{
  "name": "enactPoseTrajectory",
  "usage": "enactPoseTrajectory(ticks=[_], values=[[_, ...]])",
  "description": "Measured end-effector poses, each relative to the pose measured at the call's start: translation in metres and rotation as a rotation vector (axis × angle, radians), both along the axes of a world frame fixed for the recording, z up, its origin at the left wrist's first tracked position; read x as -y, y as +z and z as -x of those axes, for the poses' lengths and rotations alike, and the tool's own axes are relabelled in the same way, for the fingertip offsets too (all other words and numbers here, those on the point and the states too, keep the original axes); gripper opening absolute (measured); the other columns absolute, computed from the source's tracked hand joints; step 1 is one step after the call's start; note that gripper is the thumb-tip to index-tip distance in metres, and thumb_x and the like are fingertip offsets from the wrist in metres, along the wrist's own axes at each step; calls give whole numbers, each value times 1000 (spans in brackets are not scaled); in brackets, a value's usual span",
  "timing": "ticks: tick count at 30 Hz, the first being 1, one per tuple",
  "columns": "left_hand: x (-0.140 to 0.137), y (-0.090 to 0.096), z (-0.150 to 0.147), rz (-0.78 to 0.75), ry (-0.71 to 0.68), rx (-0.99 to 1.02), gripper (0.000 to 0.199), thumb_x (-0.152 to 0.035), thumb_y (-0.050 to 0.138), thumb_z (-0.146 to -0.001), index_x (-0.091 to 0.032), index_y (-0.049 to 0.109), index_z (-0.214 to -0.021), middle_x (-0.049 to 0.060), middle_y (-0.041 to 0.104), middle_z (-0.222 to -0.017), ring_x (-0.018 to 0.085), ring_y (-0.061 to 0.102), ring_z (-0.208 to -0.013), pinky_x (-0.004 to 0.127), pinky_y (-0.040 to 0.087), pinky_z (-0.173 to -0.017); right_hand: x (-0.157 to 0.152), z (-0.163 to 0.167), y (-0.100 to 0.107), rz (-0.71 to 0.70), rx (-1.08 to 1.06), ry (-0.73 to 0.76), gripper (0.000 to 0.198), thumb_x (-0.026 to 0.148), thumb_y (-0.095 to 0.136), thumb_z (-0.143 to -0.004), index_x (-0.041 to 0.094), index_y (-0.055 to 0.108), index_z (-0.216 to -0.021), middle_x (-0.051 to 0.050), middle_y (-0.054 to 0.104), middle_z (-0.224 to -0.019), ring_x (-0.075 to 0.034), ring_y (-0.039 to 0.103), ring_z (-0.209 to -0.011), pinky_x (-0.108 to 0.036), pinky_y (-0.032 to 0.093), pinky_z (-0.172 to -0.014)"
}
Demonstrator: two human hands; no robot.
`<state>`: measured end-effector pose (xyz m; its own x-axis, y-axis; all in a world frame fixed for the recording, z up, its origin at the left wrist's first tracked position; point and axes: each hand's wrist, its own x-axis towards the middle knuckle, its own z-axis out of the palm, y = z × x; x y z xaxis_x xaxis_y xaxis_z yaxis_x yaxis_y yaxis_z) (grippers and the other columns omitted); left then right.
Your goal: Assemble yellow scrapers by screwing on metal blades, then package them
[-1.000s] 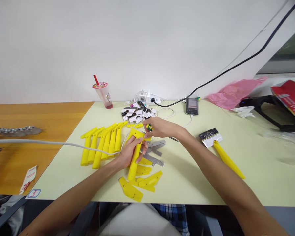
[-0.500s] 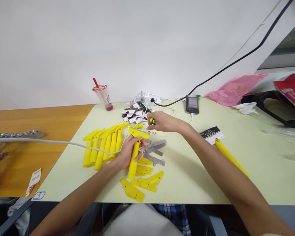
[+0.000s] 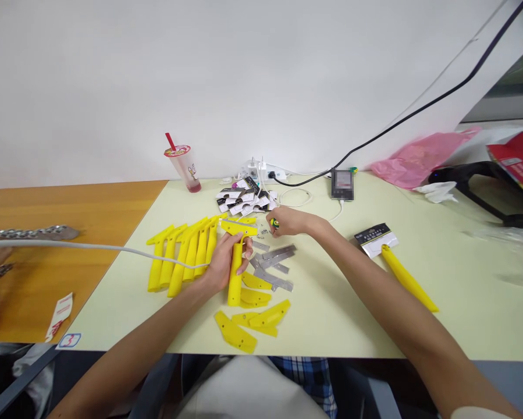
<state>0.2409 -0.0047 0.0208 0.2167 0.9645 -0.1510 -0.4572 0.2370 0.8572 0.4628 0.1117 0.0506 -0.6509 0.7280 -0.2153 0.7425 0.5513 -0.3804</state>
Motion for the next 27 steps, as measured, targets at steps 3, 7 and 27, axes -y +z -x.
enactPoseTrajectory(ticks=[3,7,27], values=[[1,-1,0,16,-13,6,34,-37,83,-87,-19,54,-86,2,64,-81,10,54,-56,17,33,-30,-1,-1,-2,-6,4,4,11,10,82,-83,18,74,-83,-5,79,-90,-20,67,-84,-28,43,-74],[1,-3,1,21,-34,-6,35,-38,84,-88,-20,55,-88,3,66,-85,11,57,-59,17,34,-30,1,1,-2,-32,23,-7,9,14,83,-85,18,74,-87,-7,76,-91,-21,65,-85,-29,41,-72],[13,-7,-4,80,-365,-120,43,-45,87,-89,-23,53,-102,4,72,-82,14,62,-54,18,34,-32,51,35,39,-73,-356,70,9,10,76,-86,17,71,-89,-4,78,-99,-17,63,-85,-29,40,-80]])
